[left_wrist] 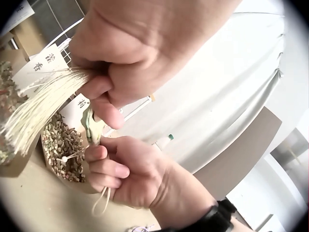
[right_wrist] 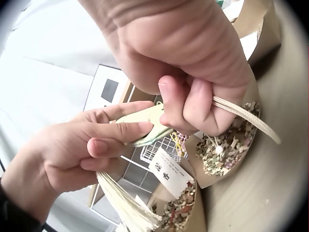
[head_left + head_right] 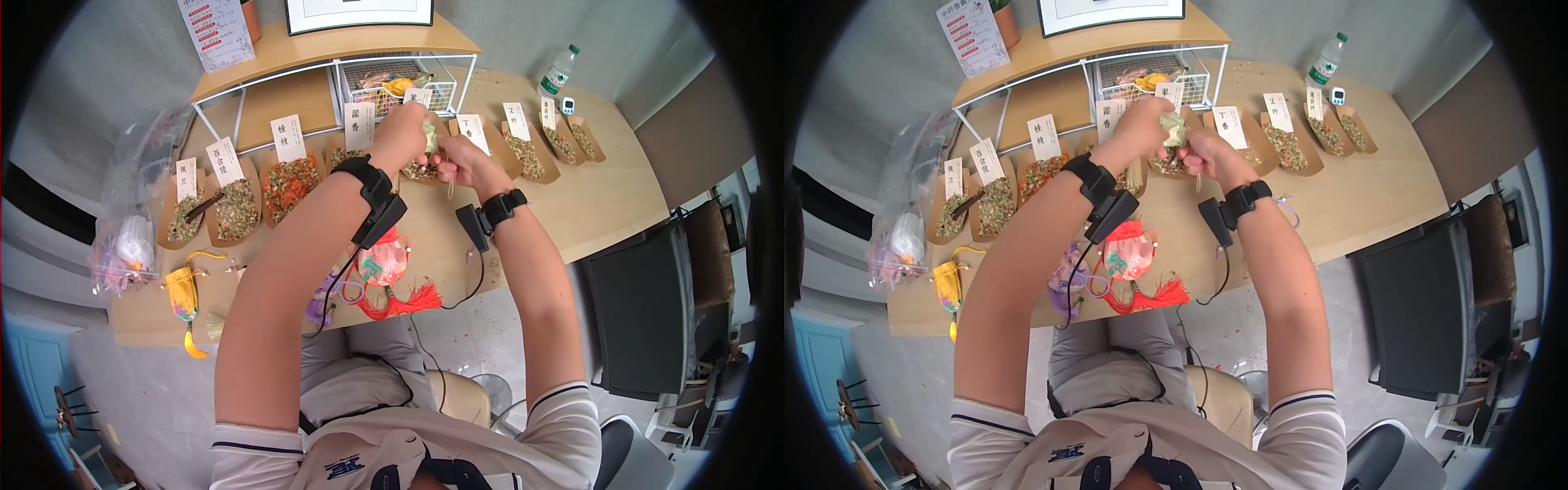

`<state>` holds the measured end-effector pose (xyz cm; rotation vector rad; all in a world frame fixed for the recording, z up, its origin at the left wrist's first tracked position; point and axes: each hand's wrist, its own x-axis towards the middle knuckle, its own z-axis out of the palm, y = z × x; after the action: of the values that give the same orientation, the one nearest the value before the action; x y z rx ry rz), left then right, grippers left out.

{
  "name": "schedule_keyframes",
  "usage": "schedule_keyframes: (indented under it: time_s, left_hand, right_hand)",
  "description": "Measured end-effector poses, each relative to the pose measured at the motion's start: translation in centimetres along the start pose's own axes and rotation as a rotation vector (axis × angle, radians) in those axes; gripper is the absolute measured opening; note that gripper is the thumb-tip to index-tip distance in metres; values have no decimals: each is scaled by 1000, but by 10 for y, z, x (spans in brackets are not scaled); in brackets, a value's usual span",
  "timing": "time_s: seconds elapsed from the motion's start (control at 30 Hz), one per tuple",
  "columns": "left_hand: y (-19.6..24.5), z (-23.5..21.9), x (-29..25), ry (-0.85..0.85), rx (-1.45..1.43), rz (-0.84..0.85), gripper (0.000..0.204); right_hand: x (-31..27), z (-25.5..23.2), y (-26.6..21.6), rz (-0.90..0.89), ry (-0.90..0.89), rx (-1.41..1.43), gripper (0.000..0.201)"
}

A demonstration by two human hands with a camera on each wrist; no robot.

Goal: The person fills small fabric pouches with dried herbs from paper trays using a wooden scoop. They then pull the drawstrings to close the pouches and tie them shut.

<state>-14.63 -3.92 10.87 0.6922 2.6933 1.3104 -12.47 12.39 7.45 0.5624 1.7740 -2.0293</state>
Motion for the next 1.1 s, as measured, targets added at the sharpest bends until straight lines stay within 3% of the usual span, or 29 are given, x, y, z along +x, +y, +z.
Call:
schedule_keyframes:
  time_s: [0.07,0.1,0.2,0.3,0.4,0.5,0.6,0.7,0.8,0.9,1.0,1.1]
  left_hand:
    - [0,-5,7,9,24,22,35]
    - [7,-11,6,5,145,35,26]
    - [10,-10,13,145,517,280,20]
    - [14,-10,20,46,598,323,24]
    - [15,-10,23,29,601,297,19]
    - [24,-8,28,-111,354,13,21]
    - [30,-9,31,-158,376,-39,27]
    - [31,-13,31,-129,404,-29,23]
    - [32,-7,21,70,607,139,23]
    - [32,-4,21,58,661,272,26]
    - [26,-2,25,61,643,287,18]
    - [23,-2,31,9,461,161,11]
  right_hand:
    - [-3,1,2,22,-29,91,24]
    - [-7,6,1,29,-30,155,23]
    - [-10,12,3,39,-63,261,22]
    - [-11,14,6,58,-115,322,23]
    - [-11,15,7,100,-96,407,23]
    - [-5,10,9,148,-136,485,23]
    - [-2,4,11,148,-172,507,24]
    - [-5,6,11,152,-172,537,25]
    - [-6,10,11,158,-130,591,23]
    - [-6,12,10,117,-97,582,22]
    - [-9,10,9,99,-43,601,22]
    - [-12,11,10,83,-26,612,21]
